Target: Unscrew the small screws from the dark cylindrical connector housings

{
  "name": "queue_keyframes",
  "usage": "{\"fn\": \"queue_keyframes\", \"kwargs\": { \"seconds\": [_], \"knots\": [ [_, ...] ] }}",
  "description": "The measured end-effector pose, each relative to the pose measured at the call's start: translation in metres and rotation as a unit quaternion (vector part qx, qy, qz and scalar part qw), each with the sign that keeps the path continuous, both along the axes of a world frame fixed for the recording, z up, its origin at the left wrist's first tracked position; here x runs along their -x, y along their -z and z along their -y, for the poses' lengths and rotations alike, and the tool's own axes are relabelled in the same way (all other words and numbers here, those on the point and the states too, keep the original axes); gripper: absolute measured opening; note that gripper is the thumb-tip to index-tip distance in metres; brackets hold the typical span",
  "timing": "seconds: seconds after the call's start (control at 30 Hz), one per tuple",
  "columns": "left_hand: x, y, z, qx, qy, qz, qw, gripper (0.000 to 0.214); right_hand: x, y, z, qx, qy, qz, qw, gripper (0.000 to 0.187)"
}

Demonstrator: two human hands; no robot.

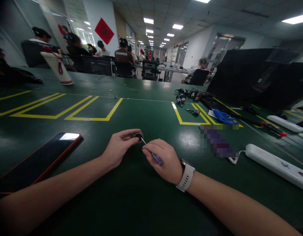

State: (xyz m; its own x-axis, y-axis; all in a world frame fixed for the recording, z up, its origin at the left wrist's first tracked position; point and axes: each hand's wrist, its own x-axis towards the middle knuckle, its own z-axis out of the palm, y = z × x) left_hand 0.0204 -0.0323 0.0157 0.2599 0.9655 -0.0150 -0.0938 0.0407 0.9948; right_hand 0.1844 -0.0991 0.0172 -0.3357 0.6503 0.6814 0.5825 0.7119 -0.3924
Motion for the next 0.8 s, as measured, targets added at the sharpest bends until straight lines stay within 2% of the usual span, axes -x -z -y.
{"fn": "queue_keyframes", "kwargs": {
  "seconds": [0.3, 0.5, 0.8],
  "knots": [
    [-0.0016, 0.0006, 0.0004, -0.009, -0.014, 0.002, 1.0, 0.03, 0.0014, 0.0002, 0.0015, -0.027, 0.004, 0.056, 0.998, 0.013],
    [-0.0032, 0.0006, 0.0, -0.009, -0.026, 0.006, 1.0, 0.029, 0.0018, -0.0004, 0.002, -0.031, 0.01, 0.054, 0.998, 0.013],
    [-0.0029, -0.0007, 0.0028, -0.012, -0.011, 0.005, 1.0, 0.029, 0.0017, -0.0009, 0.0009, -0.04, 0.015, 0.059, 0.997, 0.012]
  ]
}}
